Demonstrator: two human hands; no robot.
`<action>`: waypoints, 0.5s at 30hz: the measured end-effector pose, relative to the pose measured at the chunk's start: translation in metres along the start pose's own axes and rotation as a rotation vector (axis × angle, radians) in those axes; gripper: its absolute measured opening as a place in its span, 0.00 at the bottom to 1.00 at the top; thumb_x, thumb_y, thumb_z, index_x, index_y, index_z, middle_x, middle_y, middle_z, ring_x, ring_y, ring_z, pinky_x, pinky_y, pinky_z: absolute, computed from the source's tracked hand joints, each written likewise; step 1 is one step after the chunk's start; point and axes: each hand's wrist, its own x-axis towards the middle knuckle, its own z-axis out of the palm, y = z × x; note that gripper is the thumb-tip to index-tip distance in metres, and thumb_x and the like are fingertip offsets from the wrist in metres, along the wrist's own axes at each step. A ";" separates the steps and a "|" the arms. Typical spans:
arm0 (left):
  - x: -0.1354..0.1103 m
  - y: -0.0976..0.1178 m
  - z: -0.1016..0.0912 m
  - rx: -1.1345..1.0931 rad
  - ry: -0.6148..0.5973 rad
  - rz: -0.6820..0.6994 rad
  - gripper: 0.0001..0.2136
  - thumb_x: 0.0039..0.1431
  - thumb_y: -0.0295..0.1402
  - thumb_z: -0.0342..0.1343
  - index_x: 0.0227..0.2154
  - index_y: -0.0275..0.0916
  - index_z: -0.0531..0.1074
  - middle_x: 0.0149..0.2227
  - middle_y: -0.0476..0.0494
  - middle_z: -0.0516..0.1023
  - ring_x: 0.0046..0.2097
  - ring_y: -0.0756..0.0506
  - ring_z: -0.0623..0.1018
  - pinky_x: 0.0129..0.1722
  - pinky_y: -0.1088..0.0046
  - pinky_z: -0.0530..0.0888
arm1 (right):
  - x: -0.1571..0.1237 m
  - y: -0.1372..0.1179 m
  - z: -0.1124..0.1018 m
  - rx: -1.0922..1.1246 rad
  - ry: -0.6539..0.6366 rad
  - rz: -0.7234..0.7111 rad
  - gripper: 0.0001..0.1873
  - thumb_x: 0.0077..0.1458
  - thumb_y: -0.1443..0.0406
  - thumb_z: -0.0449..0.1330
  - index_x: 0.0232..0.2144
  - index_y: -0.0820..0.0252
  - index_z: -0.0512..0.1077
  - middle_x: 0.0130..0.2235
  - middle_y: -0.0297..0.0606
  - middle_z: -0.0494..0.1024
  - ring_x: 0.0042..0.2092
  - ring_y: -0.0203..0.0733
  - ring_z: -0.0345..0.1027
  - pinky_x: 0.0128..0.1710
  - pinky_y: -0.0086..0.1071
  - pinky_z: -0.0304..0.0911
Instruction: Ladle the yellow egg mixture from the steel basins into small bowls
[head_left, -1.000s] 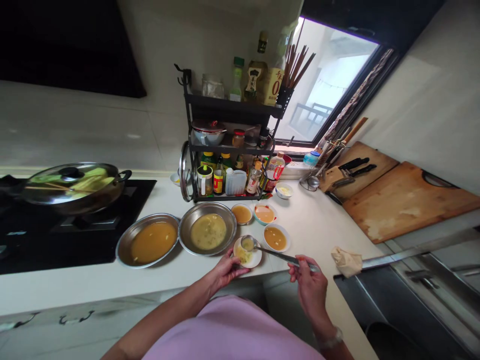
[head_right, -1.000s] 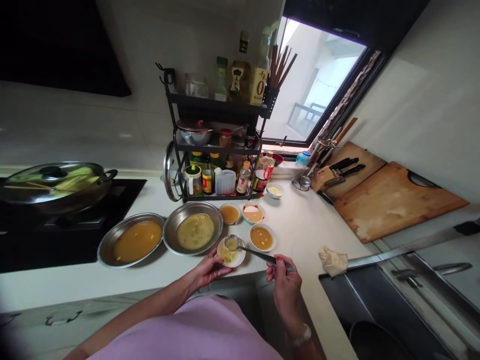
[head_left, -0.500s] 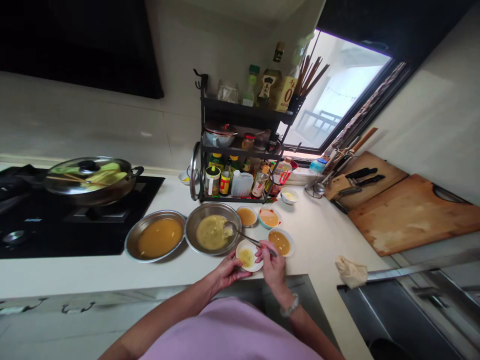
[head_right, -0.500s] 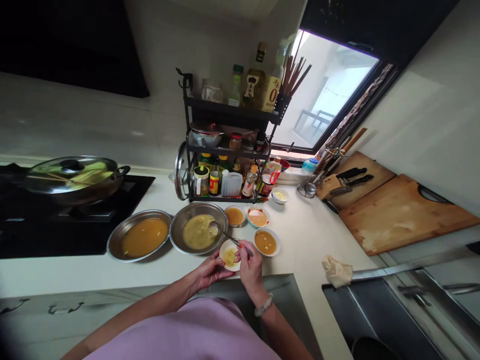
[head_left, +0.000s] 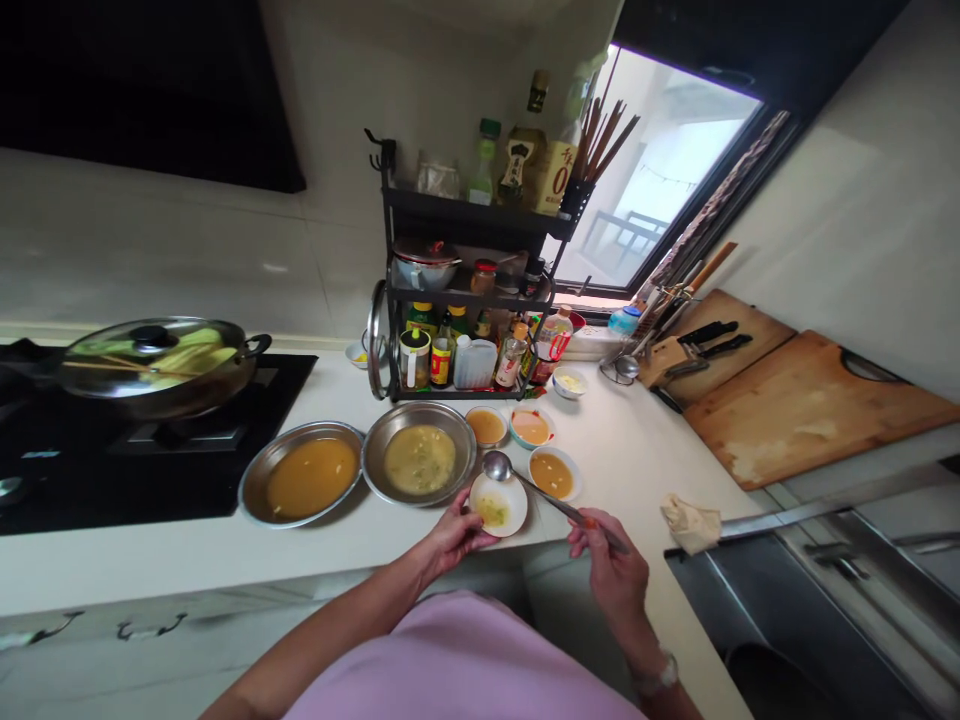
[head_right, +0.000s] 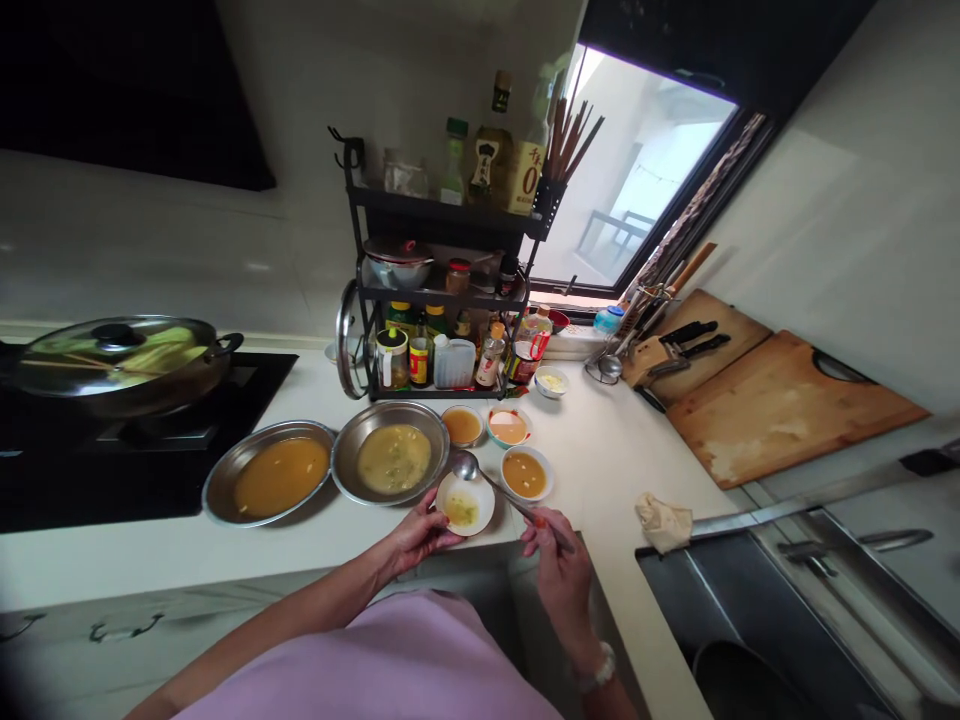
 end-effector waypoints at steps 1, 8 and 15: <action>0.002 -0.001 0.001 0.021 0.010 0.019 0.42 0.38 0.17 0.62 0.58 0.48 0.55 0.52 0.38 0.68 0.39 0.42 0.80 0.32 0.66 0.80 | -0.004 0.003 -0.006 -0.009 -0.010 0.008 0.11 0.58 0.61 0.53 0.39 0.60 0.72 0.26 0.34 0.73 0.24 0.35 0.66 0.27 0.31 0.66; 0.020 -0.011 -0.002 0.125 0.078 0.154 0.38 0.38 0.16 0.60 0.55 0.46 0.58 0.51 0.37 0.64 0.39 0.44 0.78 0.28 0.69 0.79 | -0.025 0.025 -0.026 -0.008 -0.175 -0.053 0.11 0.57 0.63 0.53 0.38 0.57 0.75 0.36 0.40 0.75 0.29 0.38 0.69 0.25 0.31 0.67; 0.020 -0.007 0.003 0.129 0.086 0.165 0.38 0.38 0.17 0.63 0.54 0.46 0.59 0.49 0.39 0.66 0.39 0.44 0.77 0.28 0.70 0.79 | -0.028 0.027 -0.014 0.094 0.050 0.198 0.15 0.54 0.55 0.57 0.35 0.61 0.72 0.24 0.35 0.74 0.21 0.37 0.65 0.22 0.31 0.66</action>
